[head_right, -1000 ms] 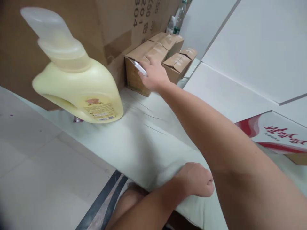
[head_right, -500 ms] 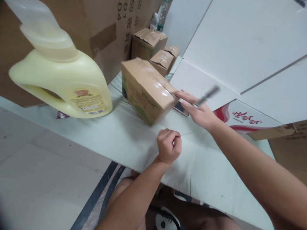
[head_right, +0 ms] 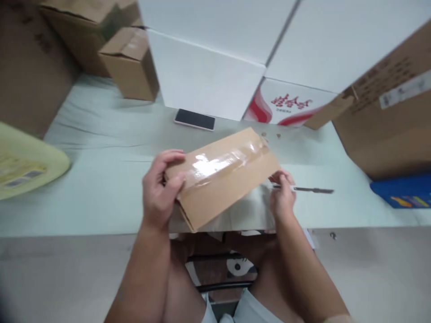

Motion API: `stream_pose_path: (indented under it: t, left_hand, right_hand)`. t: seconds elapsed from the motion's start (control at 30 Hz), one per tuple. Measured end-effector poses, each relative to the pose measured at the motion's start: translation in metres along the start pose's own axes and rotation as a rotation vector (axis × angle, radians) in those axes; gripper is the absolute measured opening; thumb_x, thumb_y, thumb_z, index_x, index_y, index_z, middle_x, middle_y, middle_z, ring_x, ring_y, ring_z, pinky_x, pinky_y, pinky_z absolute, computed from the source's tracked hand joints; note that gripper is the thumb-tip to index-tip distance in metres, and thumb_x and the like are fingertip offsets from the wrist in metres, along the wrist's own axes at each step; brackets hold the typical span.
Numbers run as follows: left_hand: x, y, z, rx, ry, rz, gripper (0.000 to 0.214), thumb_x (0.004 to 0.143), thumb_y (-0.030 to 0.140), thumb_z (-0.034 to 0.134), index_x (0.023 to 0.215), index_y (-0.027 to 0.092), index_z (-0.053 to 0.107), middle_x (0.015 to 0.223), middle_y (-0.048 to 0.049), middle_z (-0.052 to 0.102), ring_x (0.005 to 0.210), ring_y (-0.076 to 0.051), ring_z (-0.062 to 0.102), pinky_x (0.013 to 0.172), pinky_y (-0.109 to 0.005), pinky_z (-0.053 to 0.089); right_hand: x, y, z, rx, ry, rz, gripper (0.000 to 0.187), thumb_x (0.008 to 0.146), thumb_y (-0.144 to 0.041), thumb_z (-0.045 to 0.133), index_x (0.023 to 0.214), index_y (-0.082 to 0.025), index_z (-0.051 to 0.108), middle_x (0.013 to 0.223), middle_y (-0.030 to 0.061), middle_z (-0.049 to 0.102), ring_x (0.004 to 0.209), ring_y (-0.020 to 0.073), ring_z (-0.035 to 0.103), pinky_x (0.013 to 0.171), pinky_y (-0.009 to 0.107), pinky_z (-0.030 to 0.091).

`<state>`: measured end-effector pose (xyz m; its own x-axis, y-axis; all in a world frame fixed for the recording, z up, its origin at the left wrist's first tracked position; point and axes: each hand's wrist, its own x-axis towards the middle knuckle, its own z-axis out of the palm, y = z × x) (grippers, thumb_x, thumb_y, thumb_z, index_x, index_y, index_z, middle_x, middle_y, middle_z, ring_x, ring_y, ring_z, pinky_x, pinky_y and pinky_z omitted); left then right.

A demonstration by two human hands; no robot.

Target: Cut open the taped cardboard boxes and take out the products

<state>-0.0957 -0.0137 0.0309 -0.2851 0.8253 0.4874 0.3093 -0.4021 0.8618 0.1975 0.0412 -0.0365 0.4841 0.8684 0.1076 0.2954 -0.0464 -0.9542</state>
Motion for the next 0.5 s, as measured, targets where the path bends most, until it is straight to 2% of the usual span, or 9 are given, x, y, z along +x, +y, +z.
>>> stream_pose_path:
  t: [0.07,0.13,0.2,0.3,0.4,0.5]
  left_hand:
    - [0.000,-0.010,0.008,-0.010,-0.045,0.036,0.028,0.084,0.040,0.062,0.107,0.025,0.065,0.118,-0.0061,0.062,0.115,-0.026,0.058,0.100,-0.043,0.049]
    - [-0.005,-0.016,0.017,0.000,-0.039,0.124,0.039,0.080,0.053,0.067,0.111,0.027,0.067,0.121,-0.0060,0.060,0.119,-0.029,0.055,0.103,-0.045,0.046]
    - [-0.009,-0.021,0.028,0.004,-0.017,0.199,0.046,0.078,0.060,0.068,0.112,0.029,0.067,0.121,-0.0059,0.059,0.121,-0.030,0.053,0.104,-0.046,0.043]
    - [-0.009,-0.027,0.042,0.003,-0.023,0.245,0.040,0.081,0.057,0.065,0.110,0.029,0.068,0.119,-0.0053,0.060,0.120,-0.030,0.052,0.101,-0.045,0.041]
    - [-0.003,-0.033,0.052,-0.024,-0.099,0.213,0.040,0.078,0.057,0.066,0.103,0.027,0.069,0.117,-0.0052,0.061,0.118,-0.032,0.051,0.099,-0.047,0.039]
    - [-0.002,-0.032,0.056,-0.089,-0.143,0.091,0.050,0.067,0.066,0.072,0.094,0.024,0.066,0.118,-0.0051,0.059,0.121,-0.035,0.047,0.104,-0.051,0.037]
  right_hand:
    - [0.006,0.000,0.013,0.041,-0.027,0.001,0.033,0.077,-0.053,0.042,0.091,-0.024,0.053,0.090,0.0076,0.064,0.095,0.0254,0.067,0.084,0.040,0.054]
    - [0.009,-0.001,0.016,0.147,-0.063,-0.014,0.030,0.079,-0.051,0.042,0.088,-0.024,0.052,0.087,0.0055,0.061,0.088,0.0213,0.064,0.080,0.034,0.053]
    - [0.009,-0.002,0.010,0.279,-0.031,-0.020,0.024,0.077,-0.047,0.045,0.081,-0.023,0.050,0.079,0.0026,0.055,0.079,0.0178,0.059,0.074,0.030,0.050]
    - [0.010,0.002,-0.010,0.386,0.069,0.041,0.021,0.072,-0.043,0.049,0.072,-0.023,0.044,0.068,-0.0010,0.044,0.064,0.0134,0.046,0.063,0.026,0.042]
    - [0.011,0.006,-0.031,0.384,0.067,0.075,0.022,0.070,-0.041,0.055,0.071,-0.022,0.044,0.068,-0.0022,0.043,0.062,0.0112,0.041,0.060,0.024,0.039]
    - [0.012,0.007,-0.045,0.331,-0.001,0.088,0.020,0.072,-0.040,0.056,0.073,-0.022,0.046,0.069,-0.0023,0.046,0.064,0.0109,0.044,0.061,0.023,0.041]
